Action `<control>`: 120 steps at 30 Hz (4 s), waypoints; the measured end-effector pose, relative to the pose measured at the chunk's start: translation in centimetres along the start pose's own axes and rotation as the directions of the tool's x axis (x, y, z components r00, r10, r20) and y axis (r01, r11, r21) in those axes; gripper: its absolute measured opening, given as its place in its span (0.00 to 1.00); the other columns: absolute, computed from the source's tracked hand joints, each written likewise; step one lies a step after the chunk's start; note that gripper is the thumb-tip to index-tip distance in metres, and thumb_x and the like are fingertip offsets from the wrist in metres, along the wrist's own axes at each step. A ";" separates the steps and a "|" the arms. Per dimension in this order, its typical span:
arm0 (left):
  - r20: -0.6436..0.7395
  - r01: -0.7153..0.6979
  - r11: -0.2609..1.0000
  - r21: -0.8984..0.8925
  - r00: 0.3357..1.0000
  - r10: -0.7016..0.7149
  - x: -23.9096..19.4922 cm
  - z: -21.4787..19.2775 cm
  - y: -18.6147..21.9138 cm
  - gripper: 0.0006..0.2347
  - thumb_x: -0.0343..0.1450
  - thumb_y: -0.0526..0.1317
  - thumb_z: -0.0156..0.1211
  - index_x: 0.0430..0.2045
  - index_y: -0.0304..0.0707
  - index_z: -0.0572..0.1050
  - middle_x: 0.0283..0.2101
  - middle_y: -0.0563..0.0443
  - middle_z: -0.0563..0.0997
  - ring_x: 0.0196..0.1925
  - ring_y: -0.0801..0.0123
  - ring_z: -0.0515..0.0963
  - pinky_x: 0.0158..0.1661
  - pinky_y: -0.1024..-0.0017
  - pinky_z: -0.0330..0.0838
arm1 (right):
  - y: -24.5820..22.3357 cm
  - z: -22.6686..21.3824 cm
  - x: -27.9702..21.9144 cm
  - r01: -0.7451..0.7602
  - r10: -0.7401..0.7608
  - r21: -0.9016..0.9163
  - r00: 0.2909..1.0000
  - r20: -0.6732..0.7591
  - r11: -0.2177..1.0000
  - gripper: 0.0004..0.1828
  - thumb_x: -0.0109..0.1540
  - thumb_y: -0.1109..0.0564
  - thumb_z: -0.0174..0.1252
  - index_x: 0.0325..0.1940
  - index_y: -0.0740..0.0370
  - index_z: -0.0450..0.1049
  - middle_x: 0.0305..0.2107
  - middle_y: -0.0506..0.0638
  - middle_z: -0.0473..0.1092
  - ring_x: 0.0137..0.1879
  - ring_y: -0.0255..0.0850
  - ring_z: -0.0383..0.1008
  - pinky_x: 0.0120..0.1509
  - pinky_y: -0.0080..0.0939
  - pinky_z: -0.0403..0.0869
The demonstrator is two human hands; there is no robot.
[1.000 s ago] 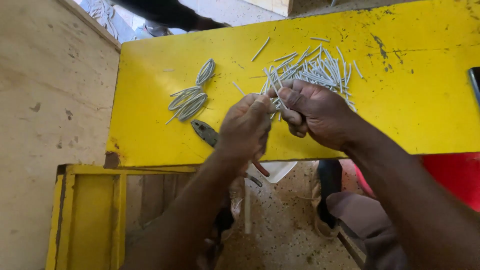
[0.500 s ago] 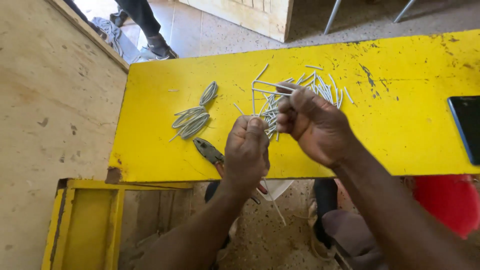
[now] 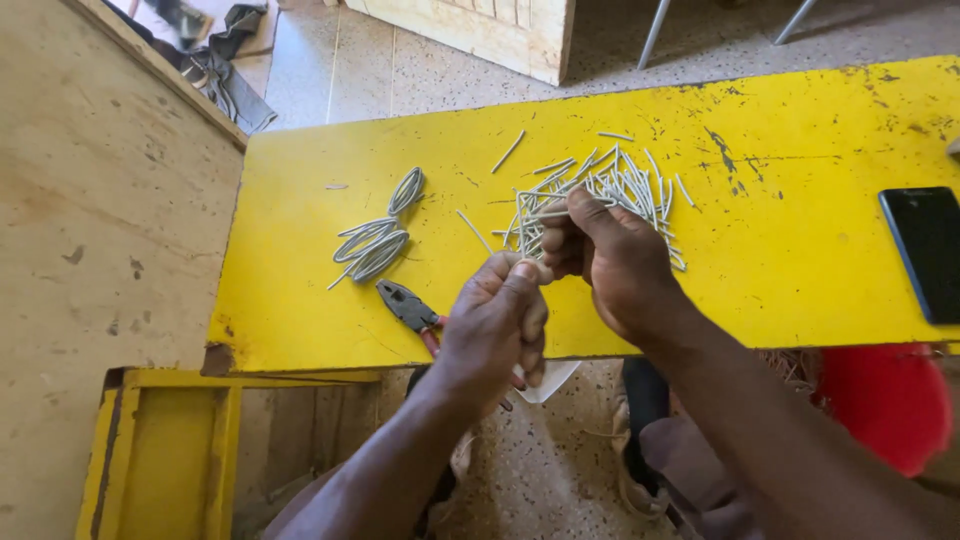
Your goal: The person sits on the floor and uses pliers to cut a long metal wire into small segments on a yellow table. They repeatedly pick up the wire, measure a length, cut it, and drop the pieces onto a growing pile on the table.
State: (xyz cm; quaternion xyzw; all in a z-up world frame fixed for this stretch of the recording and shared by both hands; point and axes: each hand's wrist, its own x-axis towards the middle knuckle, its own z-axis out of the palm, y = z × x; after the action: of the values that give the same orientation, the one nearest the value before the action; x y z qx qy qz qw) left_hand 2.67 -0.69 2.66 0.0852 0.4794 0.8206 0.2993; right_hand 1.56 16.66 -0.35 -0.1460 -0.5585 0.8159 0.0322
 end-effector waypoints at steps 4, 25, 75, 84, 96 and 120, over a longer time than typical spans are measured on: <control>0.009 0.028 1.000 0.007 1.000 -0.028 -0.2 -3.3 1.5 0.11 0.82 0.40 0.48 0.45 0.28 0.75 0.15 0.54 0.66 0.06 0.71 0.70 0.08 0.76 0.66 | -2.1 -3.4 0.1 -0.032 0.039 -0.078 0.995 0.092 0.996 0.22 0.73 0.44 0.53 0.42 0.66 0.79 0.29 0.58 0.75 0.33 0.45 0.80 0.38 0.50 0.84; -0.208 0.243 0.970 -0.011 0.948 -0.240 -1.6 -0.3 2.1 0.11 0.70 0.30 0.44 0.44 0.34 0.71 0.19 0.42 0.73 0.12 0.53 0.77 0.11 0.65 0.66 | -2.6 1.3 -2.9 -0.123 0.005 0.469 0.969 0.246 0.874 0.31 0.71 0.33 0.50 0.41 0.65 0.79 0.34 0.68 0.80 0.45 0.64 0.83 0.58 0.59 0.79; 0.078 0.094 0.944 0.315 0.989 -0.125 -3.2 -1.7 0.3 0.09 0.81 0.41 0.54 0.42 0.38 0.82 0.18 0.64 0.60 0.19 0.82 0.54 0.21 0.78 0.45 | -5.7 -6.7 -2.5 -0.447 0.419 -0.105 0.694 0.586 0.888 0.30 0.74 0.37 0.46 0.28 0.61 0.69 0.17 0.48 0.55 0.21 0.40 0.55 0.25 0.38 0.61; 0.009 0.040 0.197 0.980 0.969 -0.247 -4.4 -0.3 6.2 0.12 0.76 0.53 0.57 0.34 0.53 0.84 0.28 0.56 0.88 0.32 0.59 0.84 0.38 0.65 0.74 | -6.8 -6.9 -4.1 -0.145 0.616 -0.828 0.739 0.274 0.542 0.31 0.70 0.39 0.62 0.18 0.59 0.71 0.16 0.43 0.56 0.24 0.35 0.50 0.29 0.42 0.50; -0.098 0.174 0.217 0.961 0.942 -0.321 -3.4 -1.5 6.9 0.15 0.77 0.52 0.54 0.23 0.51 0.82 0.27 0.55 0.87 0.31 0.65 0.80 0.39 0.66 0.72 | -4.8 -5.7 -3.2 -0.020 0.402 -0.884 0.895 0.192 0.467 0.26 0.66 0.38 0.64 0.22 0.57 0.83 0.16 0.43 0.62 0.27 0.34 0.59 0.35 0.40 0.60; -0.145 0.210 0.474 0.855 0.974 -0.172 -2.7 -3.9 7.4 0.15 0.79 0.47 0.54 0.51 0.41 0.85 0.44 0.34 0.88 0.50 0.41 0.87 0.58 0.45 0.76 | -6.3 -1.9 -4.2 0.341 -0.420 -0.887 0.887 0.194 0.311 0.29 0.69 0.29 0.60 0.47 0.58 0.75 0.34 0.56 0.72 0.43 0.54 0.78 0.52 0.57 0.76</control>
State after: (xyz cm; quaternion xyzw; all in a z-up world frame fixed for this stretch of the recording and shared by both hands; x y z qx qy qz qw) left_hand 0.17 -7.79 7.25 0.1538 0.8376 0.4324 0.2964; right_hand 5.37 19.87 5.63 -0.0339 -0.9236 0.3467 0.1600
